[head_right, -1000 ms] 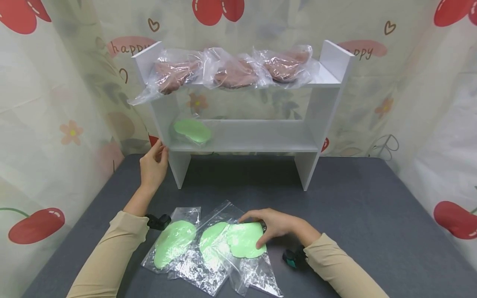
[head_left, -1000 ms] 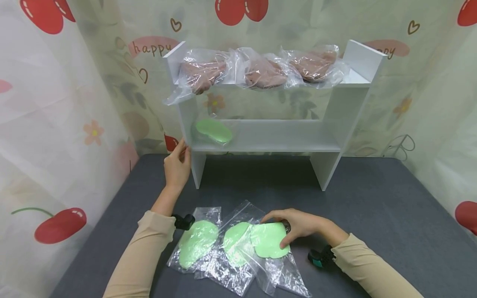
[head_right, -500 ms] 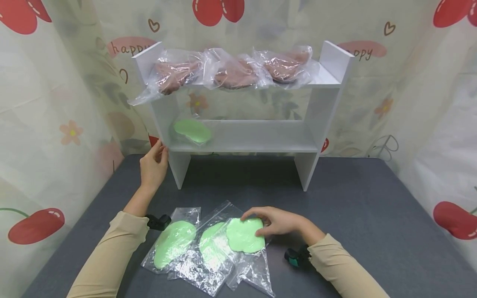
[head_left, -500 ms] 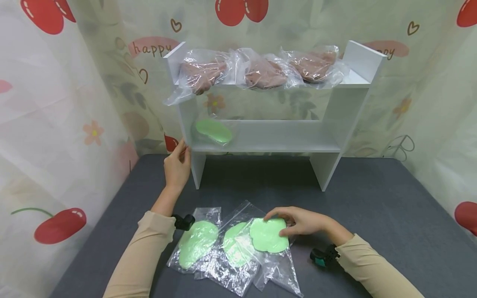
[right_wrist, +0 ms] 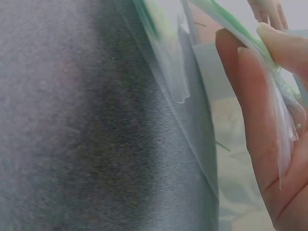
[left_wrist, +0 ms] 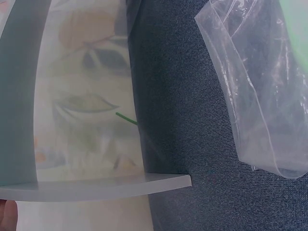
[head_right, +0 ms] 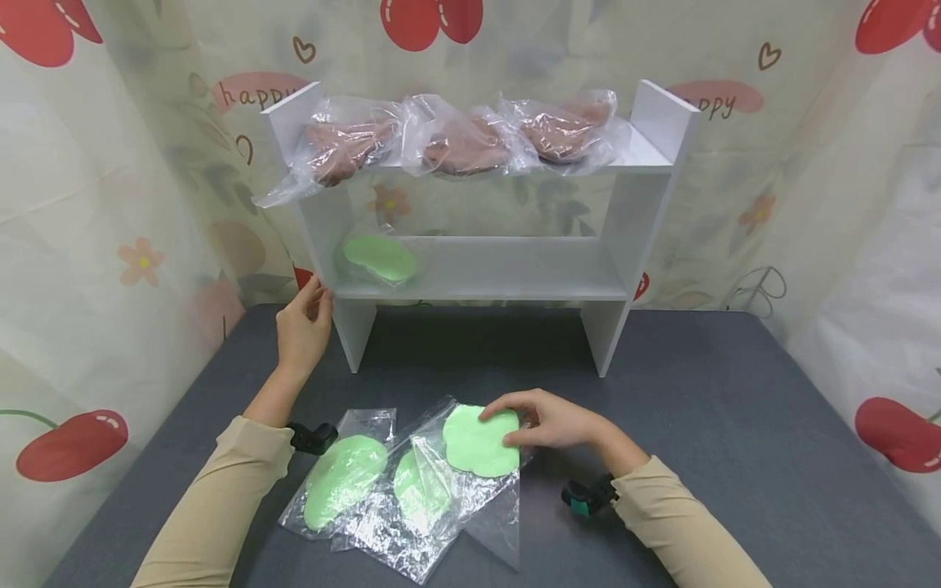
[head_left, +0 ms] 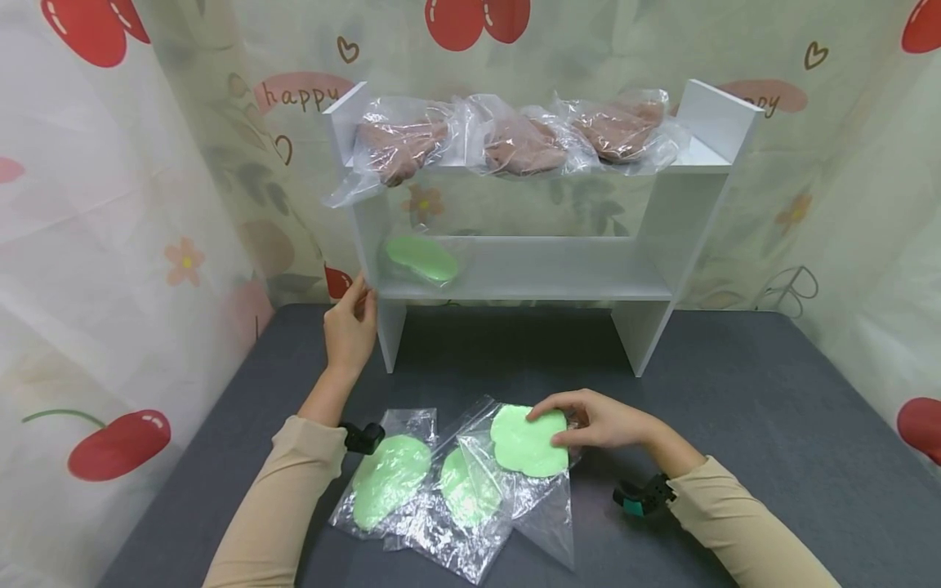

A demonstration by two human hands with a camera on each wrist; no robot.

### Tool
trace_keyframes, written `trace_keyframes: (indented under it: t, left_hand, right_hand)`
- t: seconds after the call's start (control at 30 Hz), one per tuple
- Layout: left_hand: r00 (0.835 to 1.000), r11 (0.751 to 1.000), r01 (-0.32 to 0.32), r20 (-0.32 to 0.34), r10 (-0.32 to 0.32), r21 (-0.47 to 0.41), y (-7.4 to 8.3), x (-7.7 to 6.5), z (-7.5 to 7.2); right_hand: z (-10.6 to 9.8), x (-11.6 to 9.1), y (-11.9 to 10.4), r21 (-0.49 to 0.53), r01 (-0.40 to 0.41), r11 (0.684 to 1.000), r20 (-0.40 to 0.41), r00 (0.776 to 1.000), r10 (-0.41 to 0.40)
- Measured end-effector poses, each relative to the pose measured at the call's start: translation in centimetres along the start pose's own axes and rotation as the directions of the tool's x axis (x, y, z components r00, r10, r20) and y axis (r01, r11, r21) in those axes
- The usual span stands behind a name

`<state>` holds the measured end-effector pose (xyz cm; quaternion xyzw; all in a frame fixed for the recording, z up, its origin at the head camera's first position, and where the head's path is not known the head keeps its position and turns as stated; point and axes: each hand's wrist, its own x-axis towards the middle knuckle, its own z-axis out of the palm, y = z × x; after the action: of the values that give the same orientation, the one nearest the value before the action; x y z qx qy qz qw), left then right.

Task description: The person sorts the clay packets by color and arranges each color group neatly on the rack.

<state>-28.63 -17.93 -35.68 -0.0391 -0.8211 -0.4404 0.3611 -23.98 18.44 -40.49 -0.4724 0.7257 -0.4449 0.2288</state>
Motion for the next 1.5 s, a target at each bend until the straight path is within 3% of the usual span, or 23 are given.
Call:
trace_keyframes:
  t: [0.37, 0.6, 0.87, 1.5]
  left_hand:
    - [1.000, 1.000, 0.001, -0.005, -0.001, -0.010, 0.0, 0.0, 0.1]
    - [1.000, 1.000, 0.002, -0.009, -0.002, -0.006, -0.1, 0.0, 0.1]
    - [1.000, 1.000, -0.005, -0.010, 0.005, -0.008, 0.0, 0.0, 0.0]
    - [1.000, 1.000, -0.010, -0.014, 0.009, -0.011, -0.1, -0.1, 0.0]
  right_hand:
    - [-0.6, -0.1, -0.7, 0.010, -0.044, 0.999, -0.113, 0.993, 0.045]
    - [-1.0, -0.1, -1.1, -0.024, 0.010, 1.000, -0.159, 0.987, -0.014]
    - [-1.2, -0.1, -1.8, 0.008, 0.038, 0.999, -0.214, 0.976, -0.035]
    - [-1.7, 0.1, -3.7, 0.065, 0.092, 0.994, -0.411, 0.910, -0.058]
